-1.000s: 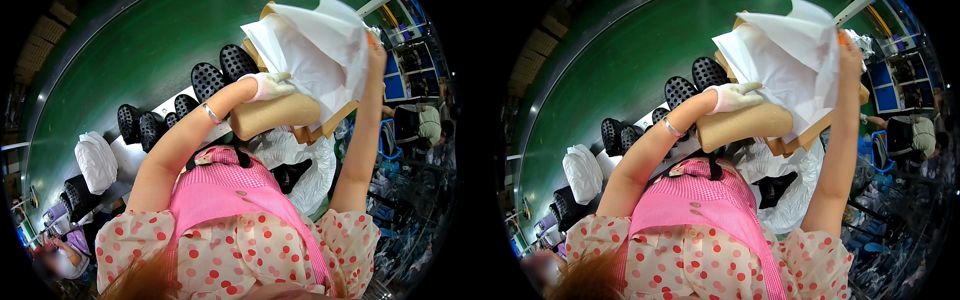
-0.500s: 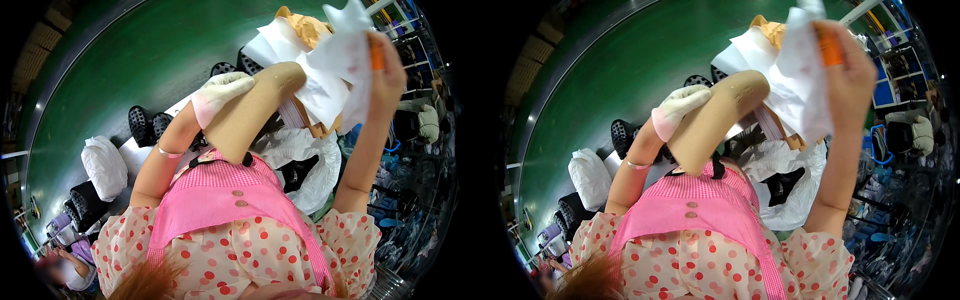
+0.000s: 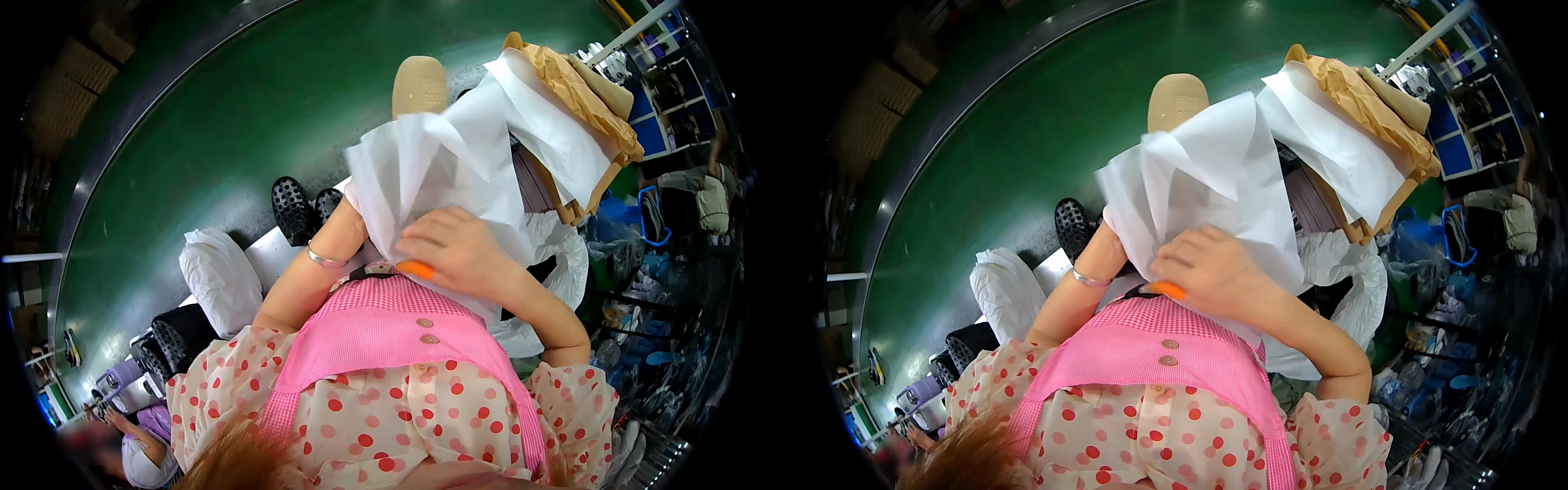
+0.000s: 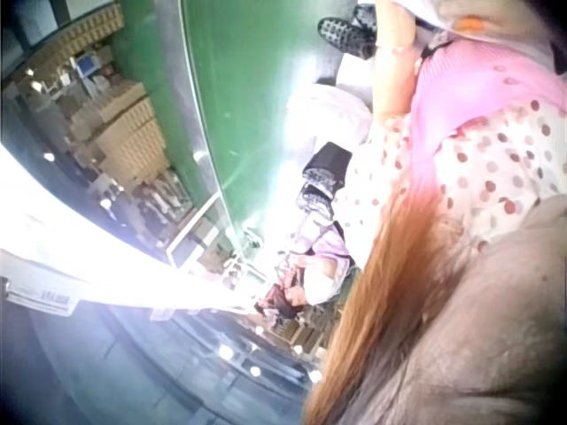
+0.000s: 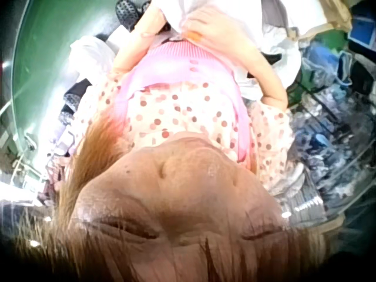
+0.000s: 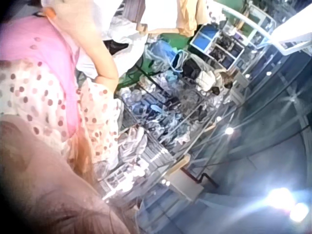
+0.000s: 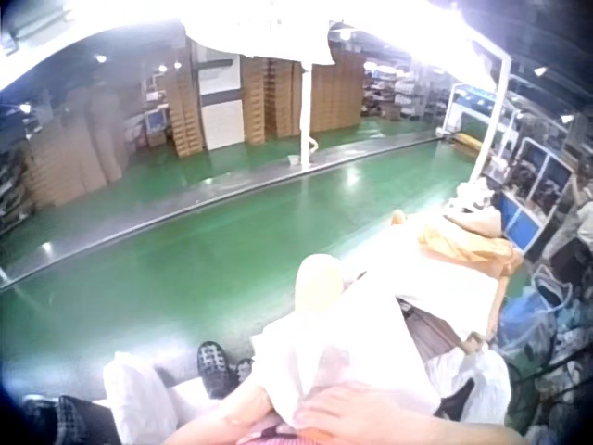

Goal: The person repeatedly picks up shoe insoles, wraps each one in white tissue paper, and places the wrapped insole into a white plastic bag. The process is repeated for multiple insoles in a factory setting.

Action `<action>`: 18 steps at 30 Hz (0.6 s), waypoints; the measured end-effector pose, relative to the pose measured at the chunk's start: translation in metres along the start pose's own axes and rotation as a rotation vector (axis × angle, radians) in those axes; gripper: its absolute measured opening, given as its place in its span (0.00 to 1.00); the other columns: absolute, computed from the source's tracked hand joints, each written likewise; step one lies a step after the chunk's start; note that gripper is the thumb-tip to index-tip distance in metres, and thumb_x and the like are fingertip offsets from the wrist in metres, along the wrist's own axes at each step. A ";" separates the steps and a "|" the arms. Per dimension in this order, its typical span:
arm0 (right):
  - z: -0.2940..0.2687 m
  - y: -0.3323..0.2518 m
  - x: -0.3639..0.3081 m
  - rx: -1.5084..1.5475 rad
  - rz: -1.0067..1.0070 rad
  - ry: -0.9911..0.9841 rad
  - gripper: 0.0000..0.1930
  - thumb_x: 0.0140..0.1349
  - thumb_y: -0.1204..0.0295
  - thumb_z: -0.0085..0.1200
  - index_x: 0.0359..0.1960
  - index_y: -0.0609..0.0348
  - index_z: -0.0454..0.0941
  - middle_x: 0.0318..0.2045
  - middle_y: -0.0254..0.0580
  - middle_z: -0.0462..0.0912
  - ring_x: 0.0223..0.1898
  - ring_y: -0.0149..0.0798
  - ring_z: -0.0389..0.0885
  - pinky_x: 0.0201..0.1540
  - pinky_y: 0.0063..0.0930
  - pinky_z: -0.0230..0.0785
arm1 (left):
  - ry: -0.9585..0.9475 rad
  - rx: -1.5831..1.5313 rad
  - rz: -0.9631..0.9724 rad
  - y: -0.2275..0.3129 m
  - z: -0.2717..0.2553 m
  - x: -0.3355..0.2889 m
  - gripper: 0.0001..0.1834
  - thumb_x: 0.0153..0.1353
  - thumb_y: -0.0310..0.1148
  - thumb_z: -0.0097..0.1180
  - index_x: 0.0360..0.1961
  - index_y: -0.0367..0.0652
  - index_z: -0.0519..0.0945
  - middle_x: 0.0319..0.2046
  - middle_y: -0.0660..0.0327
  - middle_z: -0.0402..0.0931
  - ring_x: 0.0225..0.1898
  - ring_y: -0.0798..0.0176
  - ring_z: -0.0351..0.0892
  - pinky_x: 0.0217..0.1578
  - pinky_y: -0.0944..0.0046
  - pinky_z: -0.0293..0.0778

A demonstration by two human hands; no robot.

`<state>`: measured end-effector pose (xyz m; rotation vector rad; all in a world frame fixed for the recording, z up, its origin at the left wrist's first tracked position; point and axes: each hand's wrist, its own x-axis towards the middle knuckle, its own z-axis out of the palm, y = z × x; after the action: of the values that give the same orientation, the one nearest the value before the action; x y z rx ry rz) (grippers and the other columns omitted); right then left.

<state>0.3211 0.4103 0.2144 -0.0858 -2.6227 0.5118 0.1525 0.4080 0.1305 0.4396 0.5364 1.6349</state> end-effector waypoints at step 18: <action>-0.014 0.058 0.022 -0.202 0.409 0.708 0.24 0.54 0.72 0.56 0.52 0.69 0.70 0.52 0.58 0.74 0.50 0.60 0.74 0.55 0.41 0.65 | -0.064 0.437 0.159 0.015 0.048 -0.025 0.12 0.68 0.32 0.48 0.48 0.38 0.73 0.39 0.69 0.74 0.40 0.78 0.69 0.45 0.74 0.67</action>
<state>0.3064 0.4724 0.2138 -0.7372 -1.9426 0.2698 0.1709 0.3863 0.1786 0.8725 0.8317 1.6462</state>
